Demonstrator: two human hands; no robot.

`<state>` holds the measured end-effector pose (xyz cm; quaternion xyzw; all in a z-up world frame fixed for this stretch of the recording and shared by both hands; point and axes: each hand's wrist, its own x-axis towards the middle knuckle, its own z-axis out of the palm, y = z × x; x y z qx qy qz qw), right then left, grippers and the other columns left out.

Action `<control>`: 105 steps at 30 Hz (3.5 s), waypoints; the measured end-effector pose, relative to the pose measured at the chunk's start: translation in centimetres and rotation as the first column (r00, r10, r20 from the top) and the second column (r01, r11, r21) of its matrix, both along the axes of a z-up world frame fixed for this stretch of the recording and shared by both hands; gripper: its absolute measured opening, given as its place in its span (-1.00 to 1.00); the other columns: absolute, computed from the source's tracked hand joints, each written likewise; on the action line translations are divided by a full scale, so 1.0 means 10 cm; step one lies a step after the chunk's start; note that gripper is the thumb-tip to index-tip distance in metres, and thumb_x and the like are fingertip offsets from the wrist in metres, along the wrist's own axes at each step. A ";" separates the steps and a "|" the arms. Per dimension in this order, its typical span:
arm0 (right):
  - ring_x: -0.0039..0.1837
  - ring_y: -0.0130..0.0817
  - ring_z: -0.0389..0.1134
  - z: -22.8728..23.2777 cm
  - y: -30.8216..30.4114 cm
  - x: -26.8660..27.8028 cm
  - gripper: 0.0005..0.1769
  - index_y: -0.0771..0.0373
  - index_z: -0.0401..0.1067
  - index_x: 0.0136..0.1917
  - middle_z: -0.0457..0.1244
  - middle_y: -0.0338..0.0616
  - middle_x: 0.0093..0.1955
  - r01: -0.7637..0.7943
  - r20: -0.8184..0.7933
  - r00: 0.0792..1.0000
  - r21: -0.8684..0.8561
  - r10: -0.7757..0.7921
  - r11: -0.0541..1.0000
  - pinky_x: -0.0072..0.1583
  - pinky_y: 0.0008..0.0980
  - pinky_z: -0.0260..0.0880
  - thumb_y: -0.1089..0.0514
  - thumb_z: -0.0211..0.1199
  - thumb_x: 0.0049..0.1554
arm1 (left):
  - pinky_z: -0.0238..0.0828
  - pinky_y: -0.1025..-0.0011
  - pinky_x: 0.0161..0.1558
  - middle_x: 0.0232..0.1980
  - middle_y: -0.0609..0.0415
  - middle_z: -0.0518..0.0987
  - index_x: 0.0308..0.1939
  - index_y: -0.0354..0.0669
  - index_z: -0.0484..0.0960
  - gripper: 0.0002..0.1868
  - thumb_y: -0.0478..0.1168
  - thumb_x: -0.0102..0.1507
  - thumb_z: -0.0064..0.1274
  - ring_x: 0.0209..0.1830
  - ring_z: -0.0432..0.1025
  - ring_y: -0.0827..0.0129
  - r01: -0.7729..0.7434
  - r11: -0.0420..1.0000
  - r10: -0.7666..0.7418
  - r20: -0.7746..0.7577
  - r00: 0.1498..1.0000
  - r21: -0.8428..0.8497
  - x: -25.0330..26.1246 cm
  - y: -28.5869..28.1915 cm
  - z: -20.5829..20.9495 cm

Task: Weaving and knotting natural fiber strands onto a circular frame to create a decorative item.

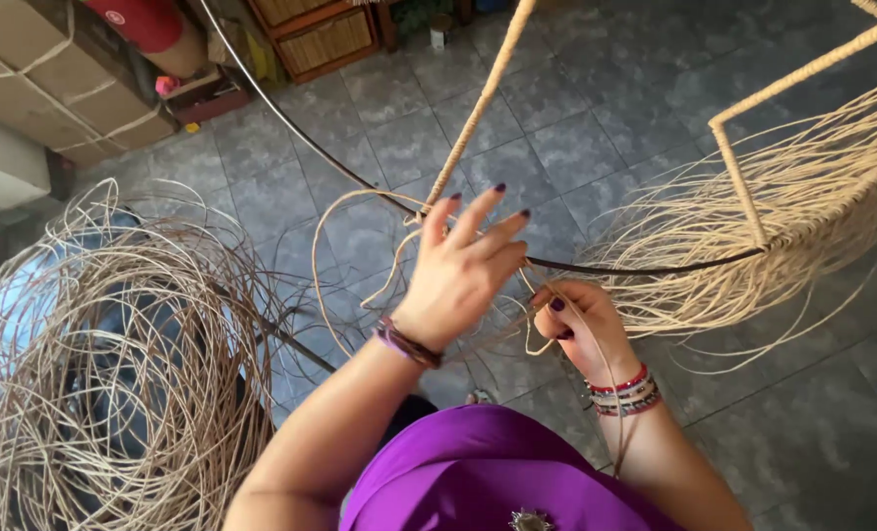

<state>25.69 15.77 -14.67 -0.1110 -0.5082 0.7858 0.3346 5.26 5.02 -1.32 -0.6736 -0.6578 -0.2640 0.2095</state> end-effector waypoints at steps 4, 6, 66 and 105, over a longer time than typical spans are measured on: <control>-0.45 -0.53 -0.05 0.08 -0.03 -0.02 -0.71 0.65 0.44 0.00 -0.11 -0.26 -0.47 0.007 -0.024 1.000 -0.012 -0.007 1.000 -0.34 -0.46 -0.03 0.27 0.12 0.24 | -0.03 -0.02 0.34 0.37 0.16 0.48 0.08 0.18 0.68 -0.65 -0.04 0.21 0.28 0.47 0.18 0.08 -0.209 0.977 0.210 -0.023 0.977 0.048 -0.52 -0.54 0.04; -0.47 -0.57 -0.11 0.14 -0.09 -0.05 -0.72 0.66 0.44 -0.03 -0.15 -0.32 -0.49 -0.004 -0.030 1.000 -0.064 0.002 0.998 -0.34 -0.50 -0.06 0.28 0.13 0.22 | -0.01 -0.02 0.31 0.39 0.14 0.46 0.10 0.19 0.69 -0.58 -0.04 0.16 0.35 0.46 0.19 0.04 -0.291 0.955 0.293 -0.037 0.955 0.060 -0.71 -0.81 0.06; -0.48 -0.63 -0.13 0.66 -0.97 -0.42 -0.90 0.25 0.06 0.16 -0.19 -0.34 -0.46 0.195 -0.063 0.978 -0.063 -0.199 0.979 -0.45 -0.62 -0.09 0.29 -0.21 0.38 | -0.31 0.64 -0.69 -0.56 0.25 -0.10 -0.58 0.06 0.00 -0.53 -0.06 0.40 -0.24 -0.64 -0.25 0.58 -0.066 0.915 -0.349 0.697 -0.626 0.399 0.28 0.41 0.46; -0.08 0.01 0.43 1.33 -0.42 -0.41 -0.73 0.15 0.39 0.18 0.34 -0.12 -0.17 -0.350 0.412 0.763 0.911 -0.499 0.218 -0.07 -0.08 0.42 0.06 0.20 0.23 | 0.12 0.30 -0.47 -0.66 0.12 0.34 -0.70 -0.03 0.27 -0.49 -0.14 0.39 -0.19 -0.63 0.22 0.20 0.301 0.625 -0.741 0.669 -0.062 0.720 0.33 -0.60 -0.55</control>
